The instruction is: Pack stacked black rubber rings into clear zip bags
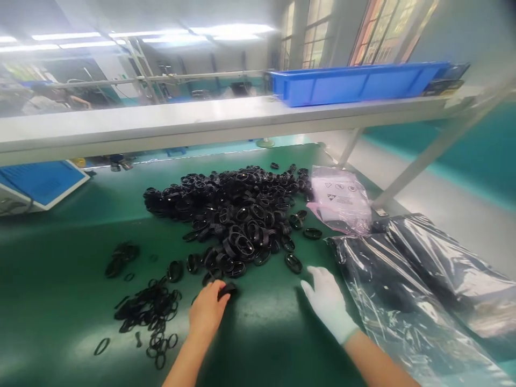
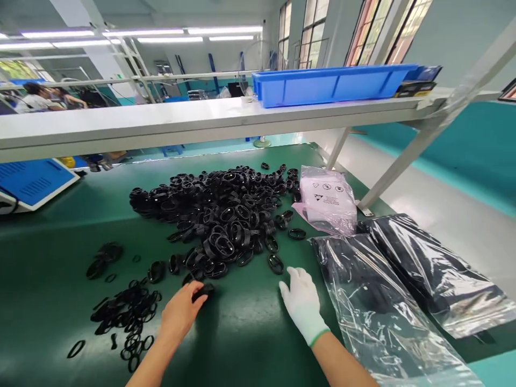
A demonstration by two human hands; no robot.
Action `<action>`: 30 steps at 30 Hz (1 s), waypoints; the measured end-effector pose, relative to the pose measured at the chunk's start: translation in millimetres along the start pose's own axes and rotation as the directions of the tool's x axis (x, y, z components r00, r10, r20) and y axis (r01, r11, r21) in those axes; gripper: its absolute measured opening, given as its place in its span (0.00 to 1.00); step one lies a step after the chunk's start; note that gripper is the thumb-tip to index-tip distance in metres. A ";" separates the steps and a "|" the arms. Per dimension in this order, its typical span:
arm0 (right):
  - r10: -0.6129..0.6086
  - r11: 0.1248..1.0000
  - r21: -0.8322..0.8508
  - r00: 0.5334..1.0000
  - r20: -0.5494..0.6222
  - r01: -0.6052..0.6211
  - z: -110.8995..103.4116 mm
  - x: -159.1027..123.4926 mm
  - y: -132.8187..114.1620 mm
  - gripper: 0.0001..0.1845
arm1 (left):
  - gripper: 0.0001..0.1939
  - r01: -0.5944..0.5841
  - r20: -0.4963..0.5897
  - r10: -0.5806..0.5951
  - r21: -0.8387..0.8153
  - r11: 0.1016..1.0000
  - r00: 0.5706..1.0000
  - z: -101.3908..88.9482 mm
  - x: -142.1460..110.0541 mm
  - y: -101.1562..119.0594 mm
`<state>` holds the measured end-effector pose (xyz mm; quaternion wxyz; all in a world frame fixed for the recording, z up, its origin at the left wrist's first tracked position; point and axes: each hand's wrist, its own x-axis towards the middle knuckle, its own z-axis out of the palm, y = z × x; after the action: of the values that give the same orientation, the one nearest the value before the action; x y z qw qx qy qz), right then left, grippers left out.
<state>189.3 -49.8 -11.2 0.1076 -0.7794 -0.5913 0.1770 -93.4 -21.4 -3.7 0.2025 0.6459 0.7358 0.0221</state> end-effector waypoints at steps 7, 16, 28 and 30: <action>-0.047 0.992 -0.110 0.993 0.104 0.058 11.4 50.8 -10.0 0.27 | 0.13 -0.025 0.049 0.026 -0.019 1.000 0.998 -3.1 -7.8 49.6; -0.086 0.952 -0.272 0.975 0.205 0.141 19.4 6.7 -21.5 0.28 | 0.25 -0.429 -0.204 0.582 0.496 0.755 0.787 -53.3 57.8 87.5; 0.032 0.990 -0.142 0.984 0.176 -0.006 20.4 0.3 -35.7 0.22 | 0.29 -0.559 0.149 0.539 0.209 0.802 0.829 68.9 11.4 71.2; 0.032 0.998 -0.060 0.981 0.189 -0.021 15.6 -3.2 -34.6 0.16 | 0.32 -0.558 0.120 0.546 0.122 0.821 0.829 64.8 5.2 68.9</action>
<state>151.6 -43.9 -11.9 0.0257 -0.7695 -0.5933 0.2349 -7.8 -19.9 -44.3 0.1669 0.8450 0.5080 -0.0017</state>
